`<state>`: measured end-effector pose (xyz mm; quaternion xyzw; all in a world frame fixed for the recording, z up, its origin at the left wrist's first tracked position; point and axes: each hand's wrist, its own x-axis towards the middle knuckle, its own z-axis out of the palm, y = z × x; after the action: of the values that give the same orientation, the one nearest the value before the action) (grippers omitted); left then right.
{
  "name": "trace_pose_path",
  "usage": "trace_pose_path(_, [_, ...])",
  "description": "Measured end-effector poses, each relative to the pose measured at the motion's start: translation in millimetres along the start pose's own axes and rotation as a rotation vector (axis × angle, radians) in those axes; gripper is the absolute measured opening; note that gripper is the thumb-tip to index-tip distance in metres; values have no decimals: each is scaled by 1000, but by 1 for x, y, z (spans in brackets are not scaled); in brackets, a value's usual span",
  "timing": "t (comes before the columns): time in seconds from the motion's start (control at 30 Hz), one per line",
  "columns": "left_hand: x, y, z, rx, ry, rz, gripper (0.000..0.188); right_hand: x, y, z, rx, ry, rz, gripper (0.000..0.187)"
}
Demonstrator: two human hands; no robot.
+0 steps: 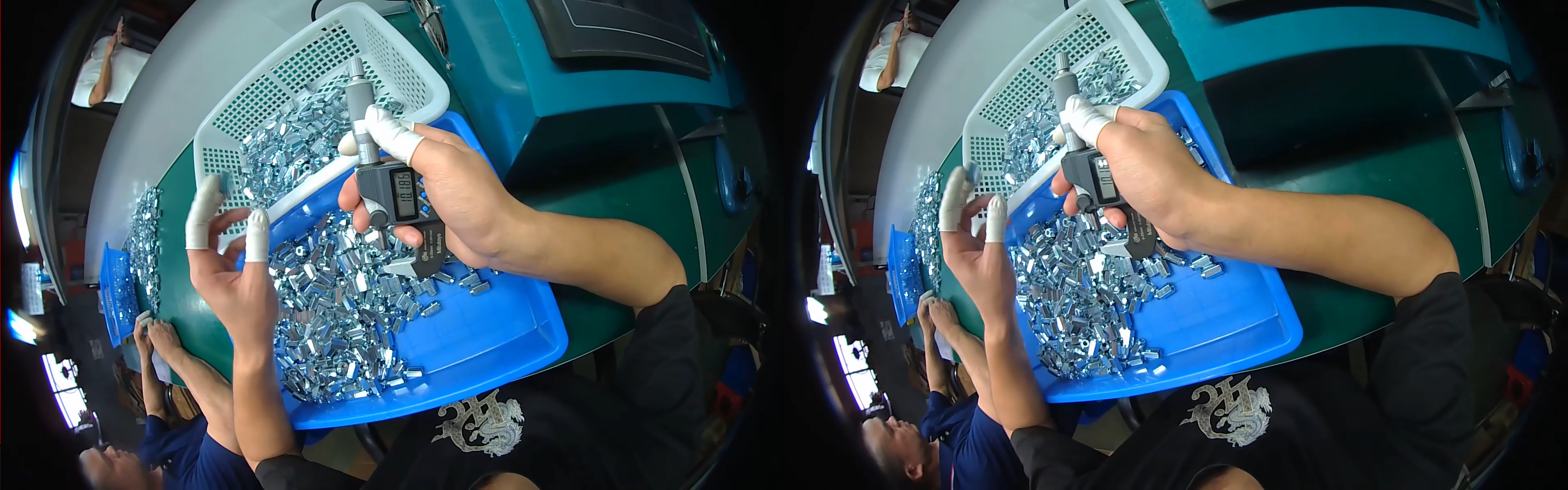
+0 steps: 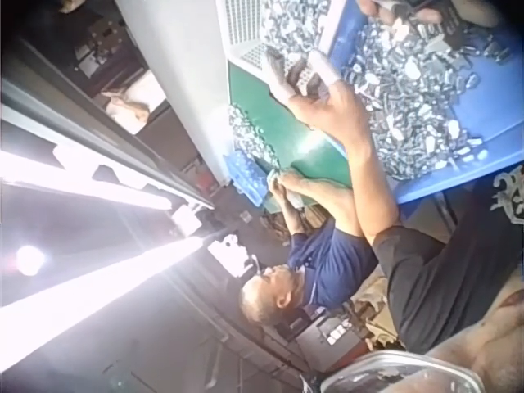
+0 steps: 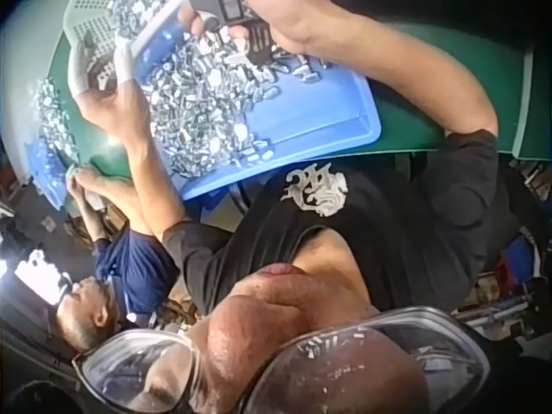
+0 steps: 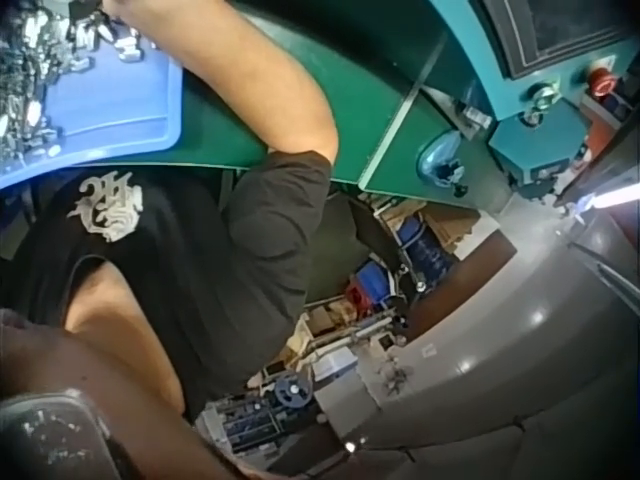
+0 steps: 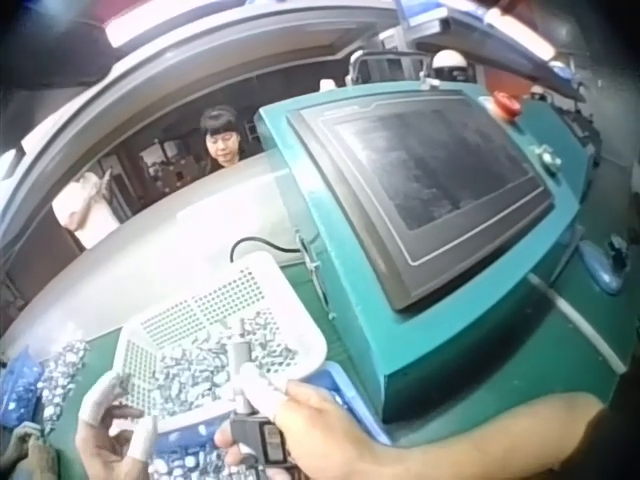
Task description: Measuring the dimensions of small metal components using a digital micrometer for quality control.
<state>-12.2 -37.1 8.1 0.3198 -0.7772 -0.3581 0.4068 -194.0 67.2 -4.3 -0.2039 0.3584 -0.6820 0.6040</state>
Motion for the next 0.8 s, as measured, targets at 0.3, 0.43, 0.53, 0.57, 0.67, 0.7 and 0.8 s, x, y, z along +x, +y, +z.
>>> trace_pose_path(0.3, [-21, -6, 20, 354, -371, 338, 28, -1, 1, -1, -6, -8, -14, 43])
trace_pose_path(0.43, [-31, 2, 33, 519, -432, 395, 29, -1, 0, -1, -1, -5, -7, 44])
trace_pose_path(0.53, [-31, 5, 35, 540, -514, 375, 28, 0, 0, -2, -3, -5, -2, 44])
trace_pose_path(0.57, [-30, 4, 34, 539, -515, 374, 28, 0, 0, -2, -4, -8, 2, 43])
trace_pose_path(0.67, [-29, 3, 30, 452, -530, 303, 21, 0, -1, -1, 3, -12, -8, 43])
trace_pose_path(0.7, [-28, 6, 28, 263, -479, 69, 18, 0, -1, -2, 3, -8, -10, 43])
trace_pose_path(0.8, [-26, 4, 22, -229, -348, -265, 13, 1, 0, -3, 4, -2, -14, 42])
